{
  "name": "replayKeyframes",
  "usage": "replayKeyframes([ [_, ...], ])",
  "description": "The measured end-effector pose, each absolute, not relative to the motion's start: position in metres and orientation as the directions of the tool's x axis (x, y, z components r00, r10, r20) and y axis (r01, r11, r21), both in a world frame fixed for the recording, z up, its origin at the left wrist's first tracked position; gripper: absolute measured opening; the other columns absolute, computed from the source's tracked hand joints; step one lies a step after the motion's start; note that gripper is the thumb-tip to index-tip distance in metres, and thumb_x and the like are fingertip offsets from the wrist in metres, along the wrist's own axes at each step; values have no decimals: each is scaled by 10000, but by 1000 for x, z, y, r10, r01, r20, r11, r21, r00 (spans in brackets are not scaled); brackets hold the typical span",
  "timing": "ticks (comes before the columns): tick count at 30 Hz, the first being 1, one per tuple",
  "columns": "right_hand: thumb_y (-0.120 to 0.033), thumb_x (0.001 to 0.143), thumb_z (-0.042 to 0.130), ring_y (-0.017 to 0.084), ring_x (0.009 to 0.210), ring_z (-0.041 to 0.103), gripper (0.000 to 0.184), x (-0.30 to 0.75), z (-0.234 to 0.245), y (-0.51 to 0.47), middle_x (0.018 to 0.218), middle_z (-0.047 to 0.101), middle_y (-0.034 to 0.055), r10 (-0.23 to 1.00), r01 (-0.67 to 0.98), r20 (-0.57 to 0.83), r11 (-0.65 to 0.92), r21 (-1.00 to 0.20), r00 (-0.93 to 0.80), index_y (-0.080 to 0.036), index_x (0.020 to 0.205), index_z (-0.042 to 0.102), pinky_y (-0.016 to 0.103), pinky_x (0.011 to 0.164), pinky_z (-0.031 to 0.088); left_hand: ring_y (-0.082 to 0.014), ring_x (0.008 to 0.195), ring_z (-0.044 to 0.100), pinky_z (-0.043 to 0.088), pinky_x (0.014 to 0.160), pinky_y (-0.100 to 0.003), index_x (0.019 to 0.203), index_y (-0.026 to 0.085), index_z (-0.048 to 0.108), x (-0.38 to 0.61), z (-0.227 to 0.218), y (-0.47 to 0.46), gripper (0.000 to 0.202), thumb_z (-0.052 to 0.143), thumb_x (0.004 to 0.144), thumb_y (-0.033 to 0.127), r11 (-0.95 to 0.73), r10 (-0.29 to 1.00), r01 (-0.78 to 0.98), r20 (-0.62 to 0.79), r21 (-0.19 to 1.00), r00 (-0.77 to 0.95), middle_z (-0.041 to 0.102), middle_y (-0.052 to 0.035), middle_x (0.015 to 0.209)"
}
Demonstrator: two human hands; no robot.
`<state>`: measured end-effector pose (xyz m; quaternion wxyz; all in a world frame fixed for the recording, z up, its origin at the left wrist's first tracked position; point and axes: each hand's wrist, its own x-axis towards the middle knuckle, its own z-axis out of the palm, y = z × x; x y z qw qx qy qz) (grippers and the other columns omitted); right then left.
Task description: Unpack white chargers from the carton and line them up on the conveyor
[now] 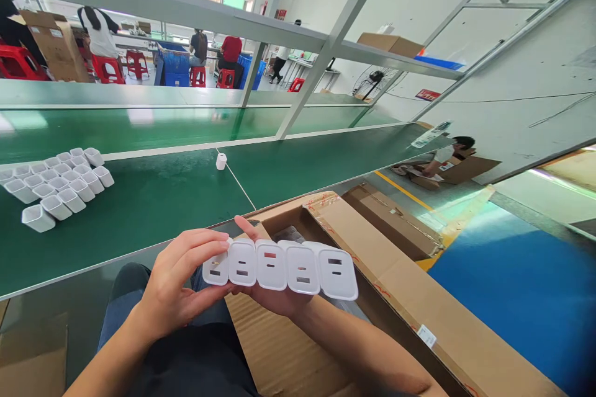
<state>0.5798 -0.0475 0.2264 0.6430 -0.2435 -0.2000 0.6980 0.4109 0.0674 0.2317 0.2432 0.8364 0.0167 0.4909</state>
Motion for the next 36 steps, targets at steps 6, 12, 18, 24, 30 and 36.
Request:
replayKeyframes([
  [6,-627,743,709,195,860,634,769,579,227,-47,1111,671,17,997,-775,-43,-76,-627,-63,-343,1423,491,392,820,486,-206,1035,689,574,902,-304,1303,197,538,409,231,67,508,743,843,262,-882,301,-158,790,443,534,719,-108,1120],
  [12,-644,735,719,214,968,653,761,581,224,-49,1161,693,24,997,-795,-34,-78,-601,-72,-352,1408,517,369,838,504,-209,960,707,592,820,-306,1271,215,548,414,239,63,492,752,837,323,-870,340,-149,790,471,511,735,-96,1072],
  [18,-755,728,619,261,1025,634,892,585,219,-53,1250,656,66,994,-755,-103,-94,-649,-35,-357,1493,392,452,864,488,-199,924,705,587,781,-293,1252,216,548,419,247,59,473,747,840,337,-870,343,-150,795,470,500,742,-90,1048],
  [24,-754,743,598,251,1030,618,890,584,221,-47,1288,627,85,994,-750,-103,-102,-654,-45,-340,1500,377,448,881,462,-183,1037,685,570,873,-268,1277,210,534,413,241,63,453,712,869,295,-876,342,-96,748,473,570,715,-86,1136],
  [30,-712,709,668,236,904,639,890,585,219,-40,1169,677,67,997,-766,-30,-76,-639,-73,-340,1474,407,444,836,454,-171,1050,684,572,876,-247,1283,206,540,410,239,67,425,682,894,302,-891,341,-53,740,452,580,705,-77,1167],
  [36,-744,749,588,266,988,636,902,584,215,-38,1236,656,101,997,-752,-33,-80,-654,-76,-329,1511,341,462,842,462,-195,1057,693,588,865,-281,1325,250,527,405,233,70,457,671,894,294,-880,356,-27,696,475,623,694,-62,1213],
])
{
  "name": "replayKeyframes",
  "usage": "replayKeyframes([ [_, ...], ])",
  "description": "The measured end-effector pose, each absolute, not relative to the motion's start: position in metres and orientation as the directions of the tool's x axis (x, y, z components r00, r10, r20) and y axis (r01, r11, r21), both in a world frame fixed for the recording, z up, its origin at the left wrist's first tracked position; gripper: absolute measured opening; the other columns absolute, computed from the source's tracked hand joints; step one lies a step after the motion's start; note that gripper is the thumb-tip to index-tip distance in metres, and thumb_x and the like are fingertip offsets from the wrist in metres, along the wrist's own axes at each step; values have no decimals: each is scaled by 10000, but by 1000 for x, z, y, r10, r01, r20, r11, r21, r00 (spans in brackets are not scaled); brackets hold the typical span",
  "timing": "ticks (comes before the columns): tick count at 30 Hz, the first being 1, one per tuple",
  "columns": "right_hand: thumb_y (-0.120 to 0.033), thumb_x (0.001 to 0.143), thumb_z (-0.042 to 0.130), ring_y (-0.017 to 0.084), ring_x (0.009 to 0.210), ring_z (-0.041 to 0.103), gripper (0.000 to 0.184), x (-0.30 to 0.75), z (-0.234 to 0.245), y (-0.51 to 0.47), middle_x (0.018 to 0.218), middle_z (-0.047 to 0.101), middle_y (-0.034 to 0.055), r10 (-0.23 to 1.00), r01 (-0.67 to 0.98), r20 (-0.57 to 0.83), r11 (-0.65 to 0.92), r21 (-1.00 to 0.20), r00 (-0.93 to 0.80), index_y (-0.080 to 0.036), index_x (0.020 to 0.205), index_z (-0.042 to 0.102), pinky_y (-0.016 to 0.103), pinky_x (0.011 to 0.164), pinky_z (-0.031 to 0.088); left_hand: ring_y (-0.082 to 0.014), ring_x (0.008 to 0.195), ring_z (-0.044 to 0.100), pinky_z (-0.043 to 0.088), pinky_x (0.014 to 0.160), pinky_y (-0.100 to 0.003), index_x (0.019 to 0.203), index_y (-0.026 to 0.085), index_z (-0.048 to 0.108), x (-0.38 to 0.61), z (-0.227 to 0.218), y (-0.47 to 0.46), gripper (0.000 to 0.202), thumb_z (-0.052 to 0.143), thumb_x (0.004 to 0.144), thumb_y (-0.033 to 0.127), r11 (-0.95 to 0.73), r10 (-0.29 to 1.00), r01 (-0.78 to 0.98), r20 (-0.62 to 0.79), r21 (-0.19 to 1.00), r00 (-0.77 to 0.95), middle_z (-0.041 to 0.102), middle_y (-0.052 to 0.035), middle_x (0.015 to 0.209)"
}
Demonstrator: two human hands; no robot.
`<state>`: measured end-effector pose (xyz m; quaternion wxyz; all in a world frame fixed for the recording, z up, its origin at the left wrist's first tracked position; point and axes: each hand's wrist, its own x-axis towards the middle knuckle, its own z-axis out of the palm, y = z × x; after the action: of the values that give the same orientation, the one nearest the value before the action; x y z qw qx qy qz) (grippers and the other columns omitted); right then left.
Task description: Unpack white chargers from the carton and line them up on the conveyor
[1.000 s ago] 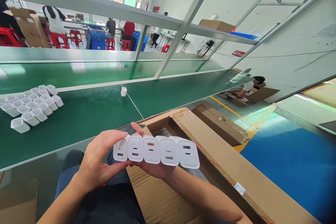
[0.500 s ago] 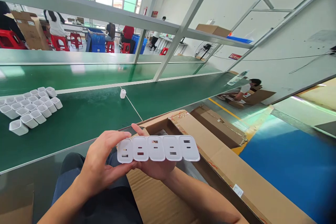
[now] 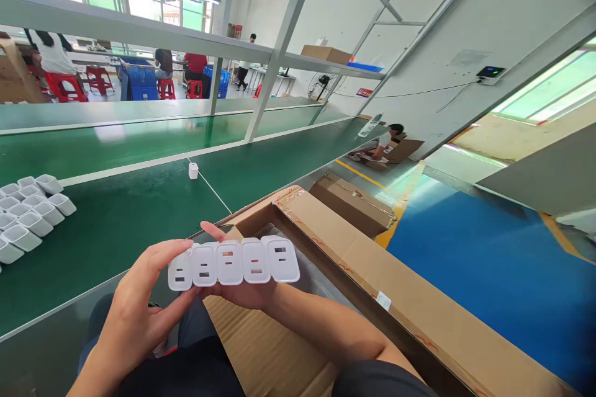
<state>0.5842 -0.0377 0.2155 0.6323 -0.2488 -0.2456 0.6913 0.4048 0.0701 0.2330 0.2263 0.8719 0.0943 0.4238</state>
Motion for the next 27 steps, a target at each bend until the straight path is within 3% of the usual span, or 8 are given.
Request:
replayKeyframes([
  [6,-690,779,612,250,936,653,836,581,216,-36,1155,689,84,998,-770,-23,-62,-635,-61,-311,1487,380,448,809,482,-207,1097,677,584,882,-301,1349,268,516,401,230,72,474,661,897,265,-861,367,-32,666,507,650,672,-66,1250],
  [12,-654,715,729,263,928,676,821,583,215,-36,1060,705,41,994,-817,56,-41,-575,-89,-304,1416,485,430,791,504,-184,1106,666,572,888,-264,1319,241,526,402,234,69,445,667,898,256,-875,347,-38,681,483,645,671,-72,1234],
  [21,-660,734,719,266,932,683,822,583,213,-37,1102,698,51,994,-790,51,-44,-611,-95,-320,1438,466,436,802,503,-202,1087,680,579,887,-298,1307,241,523,404,234,68,438,665,894,266,-877,353,-33,688,480,634,692,-79,1202],
  [27,-576,793,709,256,917,673,726,583,207,-34,1045,700,33,997,-786,1,-65,-615,-83,-324,1431,469,427,793,515,-178,1106,665,557,932,-280,1304,241,520,403,227,70,412,637,910,254,-867,368,-23,672,497,642,689,-60,1215],
])
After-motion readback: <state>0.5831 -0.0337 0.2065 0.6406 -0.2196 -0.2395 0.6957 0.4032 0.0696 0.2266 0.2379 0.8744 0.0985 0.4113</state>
